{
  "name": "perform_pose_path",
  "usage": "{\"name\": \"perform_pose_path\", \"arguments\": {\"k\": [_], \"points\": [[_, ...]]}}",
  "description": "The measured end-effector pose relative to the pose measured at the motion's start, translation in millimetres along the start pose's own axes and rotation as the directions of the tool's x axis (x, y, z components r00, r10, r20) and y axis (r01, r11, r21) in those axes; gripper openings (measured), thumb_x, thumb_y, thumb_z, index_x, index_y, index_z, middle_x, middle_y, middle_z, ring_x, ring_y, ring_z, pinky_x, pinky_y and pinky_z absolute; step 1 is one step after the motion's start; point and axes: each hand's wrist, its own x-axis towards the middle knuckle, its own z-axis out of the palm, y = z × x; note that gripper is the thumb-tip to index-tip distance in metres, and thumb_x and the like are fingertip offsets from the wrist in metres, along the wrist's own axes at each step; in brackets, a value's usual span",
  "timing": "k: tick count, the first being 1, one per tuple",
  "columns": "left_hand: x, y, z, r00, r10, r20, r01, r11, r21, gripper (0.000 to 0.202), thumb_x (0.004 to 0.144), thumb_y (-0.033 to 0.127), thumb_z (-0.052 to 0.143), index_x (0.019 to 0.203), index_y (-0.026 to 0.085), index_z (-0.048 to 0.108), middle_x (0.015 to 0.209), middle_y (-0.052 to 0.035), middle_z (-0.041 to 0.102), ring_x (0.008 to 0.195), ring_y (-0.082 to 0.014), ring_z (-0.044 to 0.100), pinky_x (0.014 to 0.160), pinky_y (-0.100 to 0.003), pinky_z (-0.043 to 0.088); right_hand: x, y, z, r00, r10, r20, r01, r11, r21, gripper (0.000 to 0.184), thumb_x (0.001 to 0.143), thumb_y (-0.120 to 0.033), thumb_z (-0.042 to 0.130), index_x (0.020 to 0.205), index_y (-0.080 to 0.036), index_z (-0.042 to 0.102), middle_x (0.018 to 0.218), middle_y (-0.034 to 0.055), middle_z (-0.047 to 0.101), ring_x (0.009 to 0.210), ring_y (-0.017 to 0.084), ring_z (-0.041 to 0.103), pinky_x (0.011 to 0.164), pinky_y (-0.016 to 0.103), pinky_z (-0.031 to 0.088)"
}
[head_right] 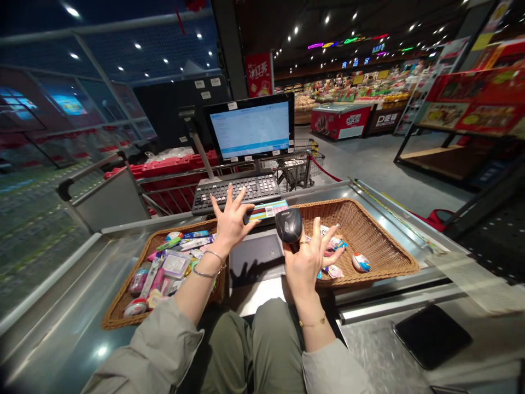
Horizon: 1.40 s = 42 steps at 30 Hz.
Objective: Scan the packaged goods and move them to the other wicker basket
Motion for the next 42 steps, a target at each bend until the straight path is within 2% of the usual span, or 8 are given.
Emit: {"name": "perform_pose_path", "arguments": {"k": [16,20,24,28,31,34,37,42], "points": [[23.1,31.4,14.1,0.995,0.085,0.047,-0.083,0.996,-0.041,0.033,0.085,0.036,0.075,0.115,0.025,0.068,0.163,-0.0093,0.038,0.156,-0.0379,0.015,0.117,-0.078,-0.007,1.3,8.0,-6.1,0.998,0.049,-0.047,-0.050,0.999,-0.020,0.038,0.093,-0.045,0.056,0.111,-0.015,0.071,0.158,0.0201,0.043,0.155,0.044,0.012,0.113,0.078,0.005],[27.9,34.9,15.2,0.993,0.109,0.035,-0.107,0.993,-0.044,0.033,0.087,0.035,0.074,0.117,0.024,0.067,0.163,-0.0084,0.038,0.156,-0.0367,0.016,0.118,-0.078,-0.006,3.9,7.4,-11.6,0.996,0.070,-0.051,-0.071,0.997,-0.020,0.037,0.091,-0.046,0.058,0.104,-0.014,0.072,0.156,0.0212,0.045,0.155,0.045,0.013,0.114,0.077,0.004],[32.9,38.0,16.7,0.992,0.126,0.030,-0.124,0.991,-0.047,0.033,0.086,0.033,0.073,0.117,0.024,0.067,0.162,-0.0104,0.039,0.156,-0.0370,0.016,0.118,-0.078,-0.009,7.9,4.6,-19.1,0.993,0.092,-0.074,-0.095,0.995,-0.024,0.040,0.091,-0.048,0.057,0.105,-0.014,0.072,0.153,0.0217,0.049,0.155,0.044,0.014,0.114,0.076,0.005],[42.9,49.6,19.4,0.987,0.157,0.034,-0.155,0.987,-0.050,0.032,0.088,0.035,0.070,0.119,0.025,0.067,0.163,-0.0088,0.038,0.157,-0.0353,0.012,0.118,-0.076,-0.011,9.5,5.7,-22.0,0.989,0.124,-0.080,-0.126,0.992,-0.020,0.038,0.091,-0.047,0.057,0.098,-0.014,0.073,0.153,0.0209,0.048,0.155,0.044,0.015,0.114,0.075,0.005],[53.7,64.7,21.4,0.984,0.171,0.038,-0.169,0.984,-0.061,0.040,0.092,0.037,0.065,0.129,0.025,0.062,0.165,-0.0067,0.033,0.157,-0.0335,0.007,0.118,-0.075,-0.013,8.8,10.9,-20.6,0.987,0.124,-0.102,-0.128,0.991,-0.032,0.036,0.089,-0.045,0.059,0.099,-0.014,0.074,0.154,0.0209,0.048,0.154,0.045,0.016,0.115,0.075,0.003],[60.3,75.1,20.7,0.985,0.169,0.022,-0.168,0.984,-0.068,0.061,0.093,0.040,0.063,0.148,0.023,0.046,0.167,-0.0090,0.025,0.158,-0.0319,0.004,0.118,-0.073,-0.014,8.2,17.5,-19.5,0.986,0.124,-0.113,-0.130,0.990,-0.052,0.036,0.088,-0.043,0.061,0.101,-0.012,0.073,0.154,0.0209,0.048,0.154,0.045,0.017,0.115,0.074,0.003],[57.0,72.3,16.8,0.991,0.135,0.009,-0.134,0.989,-0.067,0.065,0.095,0.042,0.061,0.153,0.022,0.040,0.168,-0.0101,0.024,0.158,-0.0318,0.002,0.119,-0.072,-0.013,8.5,21.5,-20.1,0.987,0.125,-0.106,-0.131,0.990,-0.052,0.035,0.088,-0.043,0.060,0.099,-0.013,0.073,0.155,0.0211,0.046,0.155,0.045,0.014,0.114,0.074,0.004],[35.9,49.1,9.9,0.998,0.057,0.039,-0.055,0.997,-0.056,0.063,0.094,0.044,0.061,0.151,0.025,0.044,0.167,-0.0119,0.026,0.157,-0.0348,0.007,0.119,-0.073,-0.009,9.1,17.5,-20.0,0.990,0.110,-0.083,-0.114,0.992,-0.051,0.035,0.090,-0.044,0.058,0.099,-0.014,0.073,0.156,0.0201,0.045,0.155,0.045,0.013,0.114,0.076,0.004]]}}
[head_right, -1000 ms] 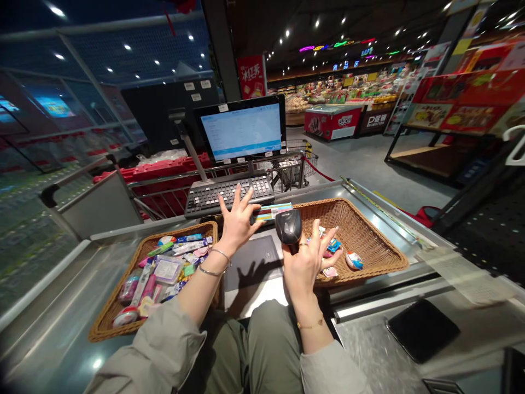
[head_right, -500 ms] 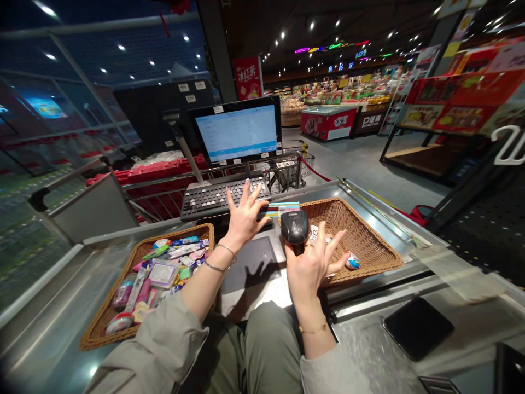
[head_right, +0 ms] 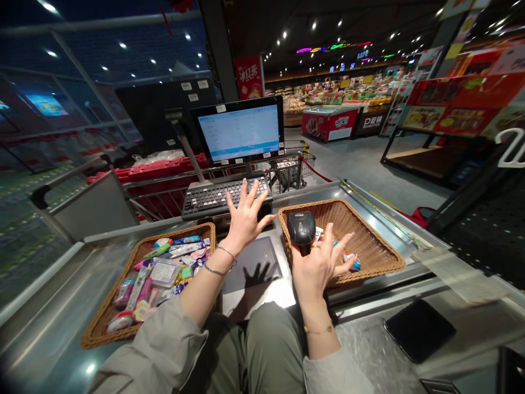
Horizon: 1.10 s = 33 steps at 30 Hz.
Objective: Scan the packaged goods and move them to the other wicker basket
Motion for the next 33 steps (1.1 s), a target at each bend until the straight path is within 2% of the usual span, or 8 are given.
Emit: {"name": "perform_pose_path", "arguments": {"k": [4,8,17,23,33], "points": [[-19.9,-16.3,-5.1,0.999,-0.052,-0.017,0.052,0.999,0.010,0.062,0.095,0.050,0.059,0.151,0.025,0.046,0.166,-0.0113,0.027,0.157,-0.0344,0.008,0.120,-0.072,-0.009,-3.2,-9.9,2.6,0.999,-0.039,0.016,0.039,0.999,0.011,0.041,0.092,-0.049,0.056,0.104,-0.014,0.072,0.155,0.0212,0.045,0.154,0.044,0.016,0.114,0.075,0.004],[-41.8,-33.0,-13.8,0.994,-0.103,-0.035,0.103,0.995,0.017,0.065,0.093,0.053,0.060,0.150,0.027,0.047,0.166,-0.0113,0.028,0.157,-0.0351,0.010,0.120,-0.071,-0.008,-7.7,-21.2,6.7,0.992,-0.104,0.075,0.101,0.994,0.043,0.040,0.091,-0.049,0.056,0.098,-0.014,0.074,0.156,0.0218,0.043,0.154,0.045,0.013,0.114,0.076,0.006],[-96.4,-74.8,-34.8,0.966,-0.250,-0.069,0.254,0.965,0.070,0.064,0.093,0.054,0.060,0.149,0.024,0.049,0.165,-0.0146,0.029,0.156,-0.0373,0.013,0.120,-0.073,-0.002,-21.5,-49.4,19.5,0.938,-0.245,0.247,0.212,0.966,0.151,0.031,0.088,-0.036,0.058,0.108,-0.017,0.072,0.162,0.0188,0.035,0.157,0.042,0.005,0.112,0.079,0.008],[-119.3,-90.3,-46.0,0.954,-0.293,-0.063,0.298,0.950,0.097,0.065,0.092,0.051,0.063,0.149,0.023,0.048,0.166,-0.0157,0.027,0.156,-0.0382,0.012,0.119,-0.074,0.001,-29.9,-70.4,22.4,0.901,-0.293,0.320,0.254,0.954,0.158,0.033,0.086,-0.030,0.059,0.115,-0.019,0.070,0.165,0.0167,0.031,0.157,0.042,0.003,0.112,0.079,0.011],[-154.4,-112.5,-64.3,0.929,-0.371,-0.021,0.370,0.918,0.145,0.070,0.089,0.049,0.068,0.151,0.023,0.046,0.168,-0.0164,0.023,0.156,-0.0415,0.010,0.117,-0.078,0.004,-46.3,-88.0,38.9,0.846,-0.388,0.366,0.340,0.921,0.190,0.024,0.084,-0.025,0.062,0.104,-0.018,0.073,0.165,0.0185,0.030,0.157,0.042,0.001,0.111,0.080,0.012]]}}
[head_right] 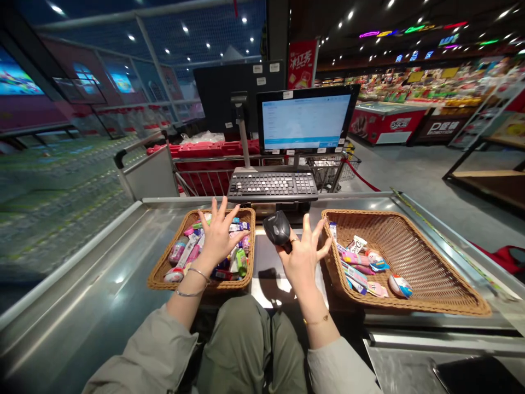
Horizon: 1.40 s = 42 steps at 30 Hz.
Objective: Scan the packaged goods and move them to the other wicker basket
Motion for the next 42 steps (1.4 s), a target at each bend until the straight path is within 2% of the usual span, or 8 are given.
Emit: {"name": "perform_pose_path", "arguments": {"k": [6,10,16,20,25,34,42], "points": [[-13.9,-21.8,-5.6,0.998,-0.048,0.033,0.046,0.998,0.052,0.063,0.093,0.044,0.064,0.150,0.022,0.047,0.167,-0.0164,0.024,0.156,-0.0408,0.011,0.116,-0.078,0.006,-1.0,-11.9,10.1,0.998,-0.029,0.063,0.027,0.999,0.034,0.023,0.086,-0.029,0.065,0.104,-0.019,0.073,0.165,0.0187,0.030,0.156,0.043,0.002,0.110,0.081,0.013],[-21.1,-34.2,-7.8,0.996,-0.068,0.048,0.064,0.995,0.082,0.064,0.092,0.048,0.065,0.149,0.022,0.049,0.167,-0.0165,0.024,0.156,-0.0425,0.011,0.116,-0.079,0.008,-3.2,-19.0,15.9,0.991,-0.086,0.104,0.080,0.995,0.060,0.023,0.086,-0.032,0.068,0.105,-0.021,0.074,0.164,0.0182,0.031,0.156,0.043,0.002,0.111,0.080,0.014],[-34.0,-48.5,-8.5,0.988,-0.083,0.131,0.066,0.989,0.129,0.062,0.092,0.048,0.065,0.148,0.025,0.052,0.168,-0.0151,0.022,0.156,-0.0423,0.008,0.116,-0.080,0.005,-7.6,-24.5,24.1,0.973,-0.170,0.154,0.159,0.984,0.084,0.020,0.085,-0.035,0.071,0.101,-0.022,0.075,0.164,0.0187,0.031,0.156,0.045,0.002,0.111,0.080,0.015],[-42.8,-59.4,-9.9,0.980,-0.095,0.174,0.067,0.985,0.162,0.067,0.090,0.049,0.068,0.150,0.026,0.049,0.169,-0.0142,0.019,0.156,-0.0441,0.008,0.114,-0.082,0.005,-8.3,-26.8,25.6,0.965,-0.189,0.181,0.174,0.980,0.094,0.020,0.087,-0.035,0.069,0.101,-0.022,0.075,0.164,0.0182,0.032,0.156,0.045,0.001,0.111,0.080,0.014],[-51.0,-74.8,-14.1,0.969,-0.097,0.227,0.048,0.976,0.212,0.078,0.080,0.048,0.079,0.150,0.032,0.049,0.170,-0.0121,0.017,0.155,-0.0470,0.005,0.113,-0.084,0.006,-9.0,-31.1,26.1,0.949,-0.233,0.212,0.214,0.971,0.107,0.019,0.087,-0.033,0.069,0.101,-0.022,0.075,0.165,0.0175,0.030,0.156,0.045,0.001,0.112,0.080,0.015],[-64.1,-101.2,-22.8,0.945,-0.083,0.315,0.009,0.973,0.229,0.093,0.071,0.046,0.088,0.153,0.036,0.044,0.170,-0.0138,0.013,0.154,-0.0493,0.001,0.112,-0.085,0.004,-14.7,-38.7,32.6,0.931,-0.281,0.235,0.257,0.958,0.127,0.025,0.086,-0.032,0.070,0.110,-0.025,0.074,0.166,0.0162,0.028,0.156,0.045,0.000,0.112,0.080,0.013],[-65.4,-119.4,-18.2,0.923,-0.043,0.383,-0.055,0.969,0.240,0.103,0.065,0.046,0.091,0.154,0.039,0.040,0.171,-0.0125,0.009,0.154,-0.0489,-0.003,0.112,-0.084,0.001,-17.9,-41.7,39.7,0.916,-0.313,0.251,0.287,0.948,0.135,0.025,0.088,-0.034,0.065,0.110,-0.025,0.074,0.167,0.0151,0.027,0.156,0.044,-0.003,0.112,0.080,0.012]]}}
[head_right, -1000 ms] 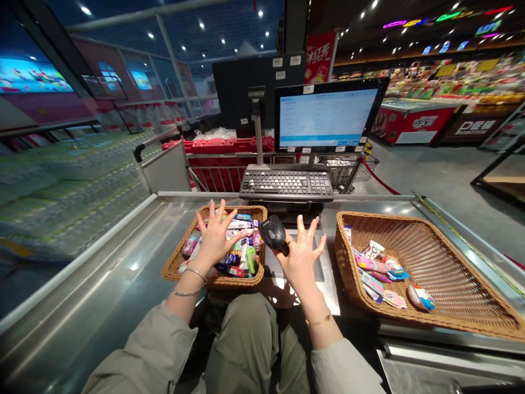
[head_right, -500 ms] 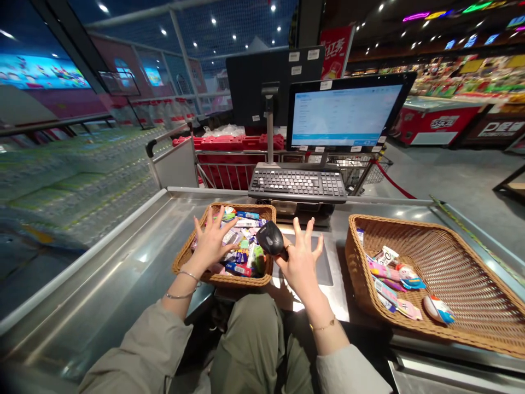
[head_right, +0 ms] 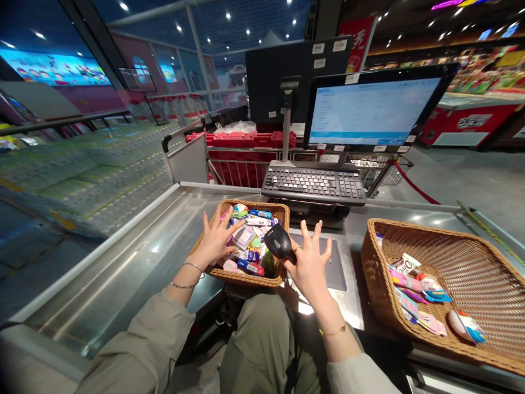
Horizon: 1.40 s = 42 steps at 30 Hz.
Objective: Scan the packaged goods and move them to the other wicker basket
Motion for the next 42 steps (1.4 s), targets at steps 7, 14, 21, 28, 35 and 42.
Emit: {"name": "perform_pose_path", "arguments": {"k": [7,14,21,28,35,42], "points": [[8.7,-7.3,6.9,0.998,0.015,0.056,-0.015,1.000,0.008,0.110,0.062,0.045,0.093,0.156,0.036,0.037,0.171,-0.0150,0.006,0.154,-0.0500,-0.004,0.112,-0.083,-0.001,-0.5,-0.7,2.8,0.999,-0.013,0.032,0.014,1.000,-0.025,0.027,0.086,-0.032,0.069,0.112,-0.025,0.074,0.167,0.0164,0.026,0.156,0.044,-0.003,0.111,0.080,0.014],[17.6,-9.4,7.4,0.996,0.053,0.076,-0.051,0.998,-0.026,0.111,0.060,0.057,0.091,0.155,0.032,0.040,0.171,-0.0169,0.006,0.154,-0.0504,-0.006,0.113,-0.081,-0.006,-1.6,-0.8,5.9,1.000,-0.022,0.021,0.023,1.000,-0.014,0.027,0.087,-0.030,0.068,0.113,-0.024,0.074,0.167,0.0169,0.024,0.156,0.044,-0.004,0.110,0.081,0.014],[23.5,0.8,6.5,0.994,0.083,0.067,-0.082,0.997,-0.013,0.097,0.058,0.055,0.092,0.145,0.033,0.055,0.170,-0.0144,0.017,0.154,-0.0514,0.000,0.113,-0.082,-0.002,-2.5,1.8,7.5,1.000,-0.027,0.010,0.028,0.999,-0.025,0.027,0.086,-0.030,0.069,0.113,-0.024,0.073,0.168,0.0164,0.024,0.156,0.044,-0.003,0.111,0.081,0.014],[31.2,5.4,14.3,0.992,0.128,0.019,-0.128,0.992,-0.021,0.087,0.063,0.061,0.087,0.139,0.029,0.061,0.170,-0.0130,0.019,0.154,-0.0502,0.002,0.113,-0.083,0.001,-3.5,3.0,7.5,1.000,-0.015,0.015,0.016,1.000,-0.025,0.027,0.088,-0.031,0.066,0.114,-0.025,0.072,0.168,0.0147,0.024,0.156,0.044,-0.002,0.110,0.081,0.014],[32.3,23.4,23.1,0.992,0.119,-0.050,-0.119,0.993,0.004,0.086,0.070,0.072,0.076,0.138,0.022,0.060,0.169,-0.0161,0.022,0.155,-0.0486,0.003,0.117,-0.080,-0.001,-3.9,5.6,5.6,0.999,0.010,0.031,-0.008,0.999,-0.037,0.028,0.088,-0.032,0.067,0.115,-0.023,0.072,0.167,0.0179,0.026,0.156,0.045,-0.002,0.110,0.081,0.015],[26.1,13.0,18.0,0.990,0.136,-0.021,-0.136,0.991,0.014,0.096,0.066,0.066,0.082,0.148,0.026,0.051,0.169,-0.0167,0.019,0.155,-0.0494,0.002,0.115,-0.081,0.003,-4.0,5.4,5.3,1.000,0.011,0.010,-0.011,1.000,-0.017,0.026,0.088,-0.032,0.067,0.112,-0.024,0.074,0.166,0.0176,0.027,0.156,0.045,-0.001,0.111,0.081,0.015]]}}
